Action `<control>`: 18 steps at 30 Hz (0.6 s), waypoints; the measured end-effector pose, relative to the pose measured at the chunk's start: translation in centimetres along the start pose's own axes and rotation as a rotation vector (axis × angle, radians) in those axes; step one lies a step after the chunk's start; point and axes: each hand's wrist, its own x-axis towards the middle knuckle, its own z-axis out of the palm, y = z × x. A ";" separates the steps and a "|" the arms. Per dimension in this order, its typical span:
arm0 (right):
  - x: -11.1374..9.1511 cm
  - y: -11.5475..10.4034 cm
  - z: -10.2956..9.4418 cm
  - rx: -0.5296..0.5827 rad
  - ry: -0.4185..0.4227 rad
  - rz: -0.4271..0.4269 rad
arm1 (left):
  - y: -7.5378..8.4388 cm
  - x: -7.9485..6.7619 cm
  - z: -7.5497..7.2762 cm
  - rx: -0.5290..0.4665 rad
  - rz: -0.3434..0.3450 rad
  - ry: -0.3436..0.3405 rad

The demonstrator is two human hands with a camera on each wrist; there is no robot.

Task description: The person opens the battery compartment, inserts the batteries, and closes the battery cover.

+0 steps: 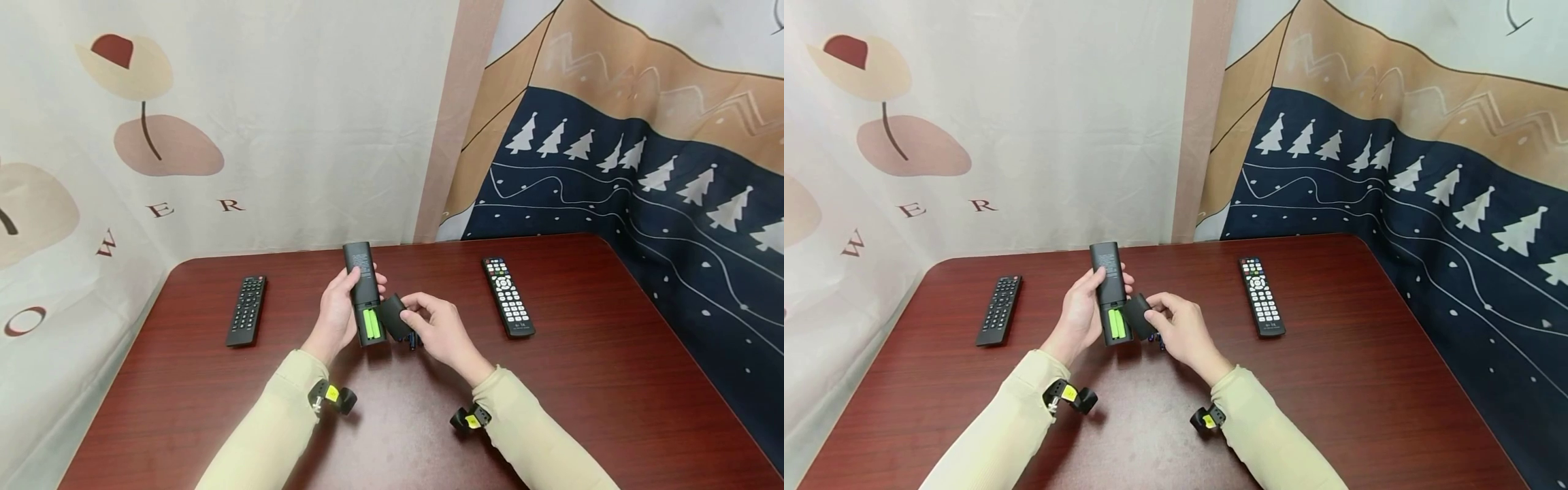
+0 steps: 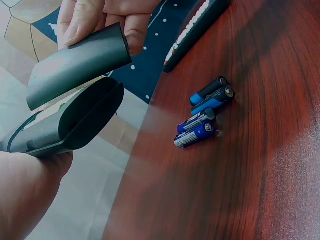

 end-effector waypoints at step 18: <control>-0.3 -0.5 1.5 0.235 -0.101 0.093 | 0.1 0.0 0.1 -0.001 0.008 -0.011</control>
